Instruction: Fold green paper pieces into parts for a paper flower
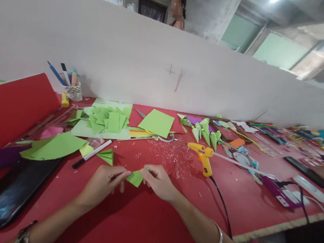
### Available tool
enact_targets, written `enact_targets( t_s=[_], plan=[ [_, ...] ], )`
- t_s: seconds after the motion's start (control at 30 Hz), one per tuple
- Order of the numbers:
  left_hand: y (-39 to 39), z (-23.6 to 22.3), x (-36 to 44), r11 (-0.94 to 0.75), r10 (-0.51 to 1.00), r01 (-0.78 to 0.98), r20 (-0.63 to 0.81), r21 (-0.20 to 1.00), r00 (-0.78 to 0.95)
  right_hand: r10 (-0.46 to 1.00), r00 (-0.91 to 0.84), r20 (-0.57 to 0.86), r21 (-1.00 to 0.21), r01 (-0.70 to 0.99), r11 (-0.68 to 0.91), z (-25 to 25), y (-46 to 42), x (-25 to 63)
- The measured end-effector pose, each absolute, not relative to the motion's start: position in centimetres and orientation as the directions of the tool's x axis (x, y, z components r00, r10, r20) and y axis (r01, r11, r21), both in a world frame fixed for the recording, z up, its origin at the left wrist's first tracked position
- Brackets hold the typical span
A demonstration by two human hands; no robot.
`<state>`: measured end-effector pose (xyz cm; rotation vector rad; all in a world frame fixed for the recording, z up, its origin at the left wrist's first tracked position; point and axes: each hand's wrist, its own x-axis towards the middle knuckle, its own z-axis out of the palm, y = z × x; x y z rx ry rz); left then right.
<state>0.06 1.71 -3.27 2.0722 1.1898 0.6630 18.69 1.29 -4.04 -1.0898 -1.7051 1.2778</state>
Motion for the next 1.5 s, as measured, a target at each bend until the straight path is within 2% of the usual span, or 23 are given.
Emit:
enact_targets(
  t_s=[0.13, 0.4, 0.57, 0.63, 0.7, 0.8, 0.93, 1.03, 1.13, 1.23, 1.33, 1.5],
  plan=[
    [1.8, -3.1, 0.2, -0.405, 0.880, 0.575, 0.133, 0.711, 0.456, 0.932, -0.355, 0.077, -0.963, 0.216, 0.162, -3.7, 1.2, 18.6],
    [1.6, -2.9, 0.6, -0.402, 0.876, 0.537, 0.140, 0.742, 0.462, 0.920, -0.389, 0.055, -0.952, 0.258, 0.166, -3.5, 1.0, 18.7],
    [1.6, -2.8, 0.1, -0.366, 0.916, 0.527, 0.196, 0.767, 0.351, 0.942, -0.323, 0.088, -0.942, 0.280, 0.184, -3.6, 1.2, 18.5],
    [2.0, -2.7, -0.2, -0.393, 0.918, 0.549, 0.280, 0.738, 0.281, 0.960, -0.269, 0.076, -0.955, 0.258, 0.148, -4.0, 1.4, 18.5],
    [2.6, -2.5, -0.7, -0.455, 0.883, 0.623, 0.412, 0.636, 0.225, 0.975, -0.218, 0.036, -0.971, 0.224, 0.086, -4.4, 1.8, 18.6],
    [3.5, -2.6, -1.9, -0.484, 0.812, 0.778, 0.537, 0.400, 0.229, 0.990, -0.138, -0.007, -0.984, 0.180, 0.018, -4.7, 2.1, 18.8],
    [4.5, -3.6, -3.8, -0.360, 0.866, 0.926, 0.411, 0.115, 0.286, 0.992, -0.123, -0.020, -0.992, 0.128, -0.004, -4.5, 2.0, 18.8],
    [4.9, -4.4, -4.5, -0.358, 0.901, 0.934, 0.270, 0.020, 0.339, 0.990, -0.142, -0.013, -0.988, 0.153, 0.009, -4.4, 2.0, 18.8],
    [5.0, -4.4, -4.1, -0.391, 0.912, 0.919, 0.153, 0.044, 0.380, 0.987, -0.158, 0.018, -0.978, 0.202, 0.050, -4.5, 2.0, 18.8],
    [4.9, -4.1, -3.4, -0.459, 0.886, 0.883, 0.111, 0.091, 0.449, 0.983, -0.175, 0.047, -0.972, 0.219, 0.085, -4.5, 1.9, 18.9],
    [4.8, -4.0, -2.9, -0.517, 0.855, 0.834, 0.059, 0.196, 0.516, 0.979, -0.201, 0.048, -0.970, 0.226, 0.093, -4.5, 1.9, 18.9],
    [4.5, -3.9, -2.7, -0.466, 0.866, 0.802, 0.007, 0.373, 0.500, 0.981, -0.177, 0.074, -0.964, 0.239, 0.116, -4.6, 1.9, 18.8]
  ],
)
